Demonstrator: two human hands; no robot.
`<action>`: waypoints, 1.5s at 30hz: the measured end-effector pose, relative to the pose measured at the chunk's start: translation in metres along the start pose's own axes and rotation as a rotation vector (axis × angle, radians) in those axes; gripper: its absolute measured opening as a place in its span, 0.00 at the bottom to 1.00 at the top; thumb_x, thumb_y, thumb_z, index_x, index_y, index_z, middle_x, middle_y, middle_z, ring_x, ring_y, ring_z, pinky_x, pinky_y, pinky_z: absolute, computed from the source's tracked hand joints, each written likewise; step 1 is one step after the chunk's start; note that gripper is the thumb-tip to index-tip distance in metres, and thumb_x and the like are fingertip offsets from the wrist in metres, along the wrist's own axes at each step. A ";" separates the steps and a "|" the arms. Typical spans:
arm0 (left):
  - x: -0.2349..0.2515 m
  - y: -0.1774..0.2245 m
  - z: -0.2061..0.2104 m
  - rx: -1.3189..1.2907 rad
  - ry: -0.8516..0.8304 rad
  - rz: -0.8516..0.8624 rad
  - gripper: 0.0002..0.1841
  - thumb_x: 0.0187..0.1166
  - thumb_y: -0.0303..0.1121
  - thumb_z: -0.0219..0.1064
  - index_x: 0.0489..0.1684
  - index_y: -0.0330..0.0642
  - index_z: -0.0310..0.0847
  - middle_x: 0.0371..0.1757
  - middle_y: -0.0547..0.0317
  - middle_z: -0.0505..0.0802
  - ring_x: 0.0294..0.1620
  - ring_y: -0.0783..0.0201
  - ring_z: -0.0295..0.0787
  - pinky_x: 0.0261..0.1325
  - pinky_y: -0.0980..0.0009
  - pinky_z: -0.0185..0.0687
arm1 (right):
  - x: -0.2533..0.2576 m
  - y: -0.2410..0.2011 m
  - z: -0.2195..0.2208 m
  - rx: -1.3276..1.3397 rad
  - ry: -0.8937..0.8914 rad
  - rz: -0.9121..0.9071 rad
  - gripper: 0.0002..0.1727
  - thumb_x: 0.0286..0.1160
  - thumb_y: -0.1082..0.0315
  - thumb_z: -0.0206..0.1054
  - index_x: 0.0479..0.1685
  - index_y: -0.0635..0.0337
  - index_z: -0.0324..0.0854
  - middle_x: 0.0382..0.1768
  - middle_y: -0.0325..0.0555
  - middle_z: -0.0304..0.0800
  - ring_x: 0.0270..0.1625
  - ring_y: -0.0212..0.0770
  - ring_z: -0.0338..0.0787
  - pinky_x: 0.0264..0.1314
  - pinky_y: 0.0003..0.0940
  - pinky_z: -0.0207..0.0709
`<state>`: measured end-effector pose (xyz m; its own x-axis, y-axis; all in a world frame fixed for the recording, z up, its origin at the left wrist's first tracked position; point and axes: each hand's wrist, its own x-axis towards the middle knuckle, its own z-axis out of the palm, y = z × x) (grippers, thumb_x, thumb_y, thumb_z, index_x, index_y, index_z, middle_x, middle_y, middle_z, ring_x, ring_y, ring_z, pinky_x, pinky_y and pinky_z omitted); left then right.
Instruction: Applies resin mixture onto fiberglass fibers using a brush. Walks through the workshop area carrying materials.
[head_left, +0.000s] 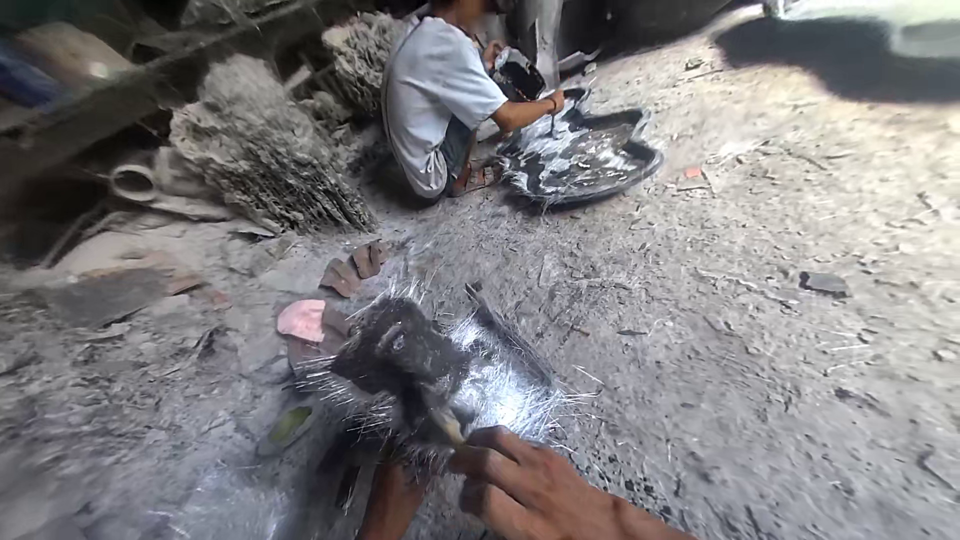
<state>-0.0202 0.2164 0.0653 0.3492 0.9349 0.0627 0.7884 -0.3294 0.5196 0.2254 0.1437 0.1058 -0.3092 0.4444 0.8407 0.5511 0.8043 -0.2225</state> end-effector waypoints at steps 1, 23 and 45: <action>0.000 0.000 0.000 0.007 -0.001 -0.003 0.28 0.70 0.36 0.73 0.63 0.19 0.81 0.64 0.27 0.88 0.72 0.40 0.83 0.79 0.50 0.72 | -0.002 -0.001 -0.007 0.026 0.001 -0.002 0.04 0.87 0.71 0.57 0.47 0.52 0.77 0.57 0.49 0.88 0.61 0.49 0.88 0.56 0.36 0.86; 0.001 0.005 -0.001 -0.084 -0.093 -0.166 0.33 0.75 0.41 0.71 0.74 0.23 0.74 0.73 0.30 0.83 0.79 0.44 0.77 0.84 0.53 0.67 | 0.039 0.060 -0.072 0.095 -0.356 -0.043 0.11 0.85 0.73 0.57 0.45 0.54 0.86 0.55 0.39 0.94 0.65 0.36 0.90 0.67 0.30 0.84; 0.007 -0.001 -0.008 -0.183 -0.185 -0.082 0.32 0.83 0.44 0.65 0.82 0.31 0.69 0.81 0.39 0.78 0.86 0.51 0.68 0.90 0.56 0.56 | 0.055 0.011 -0.039 -0.119 -0.036 0.034 0.02 0.85 0.69 0.59 0.44 0.54 0.76 0.49 0.43 0.93 0.57 0.34 0.91 0.57 0.22 0.85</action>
<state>-0.0224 0.2245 0.0718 0.3880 0.9120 -0.1334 0.7189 -0.2089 0.6630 0.2444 0.1619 0.1686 -0.3154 0.4865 0.8148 0.6492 0.7368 -0.1887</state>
